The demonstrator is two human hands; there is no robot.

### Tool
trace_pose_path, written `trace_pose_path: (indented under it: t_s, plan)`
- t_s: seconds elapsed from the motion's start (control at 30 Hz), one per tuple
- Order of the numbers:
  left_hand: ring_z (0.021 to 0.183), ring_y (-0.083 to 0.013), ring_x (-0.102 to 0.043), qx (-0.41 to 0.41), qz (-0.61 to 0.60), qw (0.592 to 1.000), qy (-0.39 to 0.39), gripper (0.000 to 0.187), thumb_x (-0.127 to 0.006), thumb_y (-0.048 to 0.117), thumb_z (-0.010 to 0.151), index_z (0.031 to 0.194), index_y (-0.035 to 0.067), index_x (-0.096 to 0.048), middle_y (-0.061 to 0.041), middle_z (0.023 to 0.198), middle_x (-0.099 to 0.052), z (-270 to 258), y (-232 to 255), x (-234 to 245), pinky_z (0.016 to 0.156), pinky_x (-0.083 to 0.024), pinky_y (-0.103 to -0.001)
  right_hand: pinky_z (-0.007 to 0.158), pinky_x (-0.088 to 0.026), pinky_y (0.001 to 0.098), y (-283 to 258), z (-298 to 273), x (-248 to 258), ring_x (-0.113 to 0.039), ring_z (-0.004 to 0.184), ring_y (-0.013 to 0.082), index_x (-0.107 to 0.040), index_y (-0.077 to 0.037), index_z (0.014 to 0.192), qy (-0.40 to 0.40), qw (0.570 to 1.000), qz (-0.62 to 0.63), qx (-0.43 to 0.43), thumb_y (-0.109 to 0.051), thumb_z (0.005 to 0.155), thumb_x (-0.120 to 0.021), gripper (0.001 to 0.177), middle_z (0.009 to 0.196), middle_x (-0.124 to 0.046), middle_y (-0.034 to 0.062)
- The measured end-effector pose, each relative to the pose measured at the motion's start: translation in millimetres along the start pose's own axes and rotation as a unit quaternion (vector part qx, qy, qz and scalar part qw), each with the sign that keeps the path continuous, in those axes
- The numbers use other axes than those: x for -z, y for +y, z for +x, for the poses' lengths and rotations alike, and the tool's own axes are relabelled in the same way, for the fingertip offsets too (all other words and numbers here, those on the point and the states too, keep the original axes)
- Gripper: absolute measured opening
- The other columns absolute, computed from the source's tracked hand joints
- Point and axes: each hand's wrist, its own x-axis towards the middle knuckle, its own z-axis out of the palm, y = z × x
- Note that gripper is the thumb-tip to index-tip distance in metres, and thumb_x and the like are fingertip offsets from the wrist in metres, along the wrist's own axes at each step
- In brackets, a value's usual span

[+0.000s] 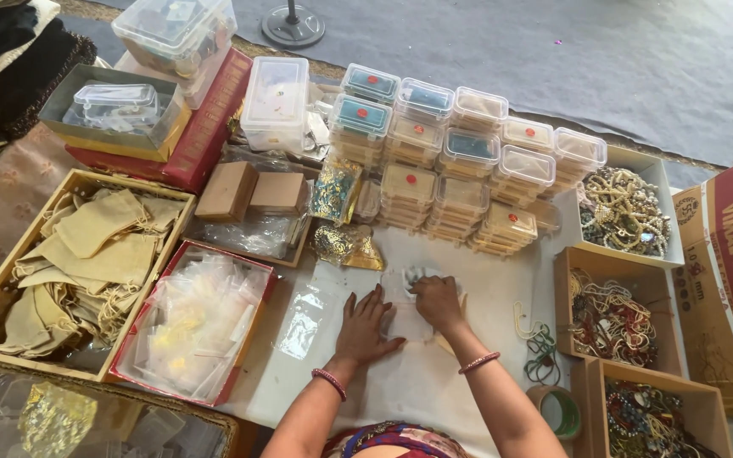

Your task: The person cleans a silver chain using a white cloth on a table filled with boxes of jewelry and packaging materials. They wipe the chain, place it into a small beige pouch, and then pick up a plastic container to continue working.

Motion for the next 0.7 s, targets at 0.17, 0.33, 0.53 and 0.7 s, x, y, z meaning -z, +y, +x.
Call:
trace_pose_path:
  t_s: [0.17,0.33,0.53,0.7]
  plan:
    - [0.149,-0.0289,-0.029,0.011,-0.004,1.000,-0.020,0.089,-0.073,0.065,0.075,0.141,0.009,-0.053,-0.018,0.162,-0.034,2.8,9.4,14.9,0.122,-0.009,-0.060,0.094,-0.041,0.0426,-20.0,7.3,-24.7,-0.065,0.106,0.0214,-0.078,-0.019,0.101,0.031,0.999,-0.031,-0.012,-0.008,0.082,-0.059,0.029,0.109,-0.075,0.0010]
    - [0.151,-0.0270,-0.027,0.030,-0.006,0.999,-0.024,0.096,-0.074,0.066,0.073,0.144,0.008,-0.048,-0.015,0.159,-0.037,3.5,7.8,10.4,0.122,-0.007,-0.058,0.083,-0.041,0.0463,-32.1,2.2,-17.2,-0.067,0.097,0.0295,-0.072,-0.011,0.115,0.148,0.985,-0.036,0.087,-0.007,0.076,-0.059,0.041,0.120,-0.072,0.0079]
    - [0.150,-0.0278,-0.029,0.030,-0.015,0.999,-0.013,0.093,-0.075,0.067,0.072,0.140,0.009,-0.050,-0.016,0.162,-0.034,3.5,2.9,3.4,0.122,-0.007,-0.058,0.104,-0.042,0.0524,-35.2,-2.3,-18.2,-0.067,0.102,0.0316,-0.071,-0.006,0.110,-0.013,0.976,-0.185,-0.112,-0.016,0.087,-0.060,0.027,0.111,-0.071,0.0148]
    - [0.149,-0.0299,-0.030,0.022,-0.024,0.999,-0.013,0.094,-0.076,0.067,0.071,0.141,0.010,-0.050,-0.017,0.160,-0.035,3.6,5.4,8.9,0.121,-0.008,-0.058,0.089,-0.047,0.0474,-28.3,2.2,-38.5,-0.064,0.106,0.0335,-0.074,-0.009,0.115,0.102,0.994,0.040,0.008,-0.007,0.080,-0.060,0.038,0.124,-0.071,0.0120]
